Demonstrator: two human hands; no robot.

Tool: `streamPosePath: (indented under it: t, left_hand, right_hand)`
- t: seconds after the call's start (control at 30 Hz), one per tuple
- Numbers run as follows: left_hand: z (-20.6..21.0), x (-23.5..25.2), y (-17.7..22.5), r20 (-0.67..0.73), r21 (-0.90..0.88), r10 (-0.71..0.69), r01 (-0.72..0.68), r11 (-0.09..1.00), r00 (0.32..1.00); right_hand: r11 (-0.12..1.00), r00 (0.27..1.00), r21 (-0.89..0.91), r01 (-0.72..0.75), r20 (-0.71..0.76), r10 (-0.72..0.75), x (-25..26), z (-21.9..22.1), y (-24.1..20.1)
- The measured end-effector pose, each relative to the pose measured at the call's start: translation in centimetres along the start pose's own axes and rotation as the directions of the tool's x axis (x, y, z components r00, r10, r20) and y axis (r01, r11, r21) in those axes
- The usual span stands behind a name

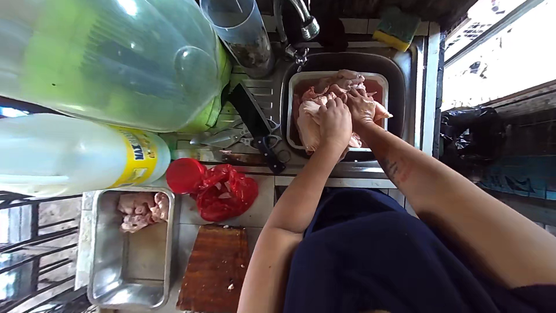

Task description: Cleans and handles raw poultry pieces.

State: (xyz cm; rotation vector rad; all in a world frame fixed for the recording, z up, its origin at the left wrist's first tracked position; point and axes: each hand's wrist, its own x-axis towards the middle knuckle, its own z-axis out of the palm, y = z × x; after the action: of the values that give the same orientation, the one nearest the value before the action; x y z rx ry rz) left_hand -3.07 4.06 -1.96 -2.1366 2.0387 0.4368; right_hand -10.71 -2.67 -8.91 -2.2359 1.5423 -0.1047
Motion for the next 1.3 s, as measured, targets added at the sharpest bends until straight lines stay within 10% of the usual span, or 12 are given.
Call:
streamPosePath:
  t: [1.3]
  left_hand:
    - [0.1, -1.3, -0.5, -0.039, -0.053, -0.002, 0.0, 0.999, 0.999]
  right_hand:
    - [0.999, 0.996, -0.038, 0.034, -0.078, -0.037, 1.9, 0.1, 0.3]
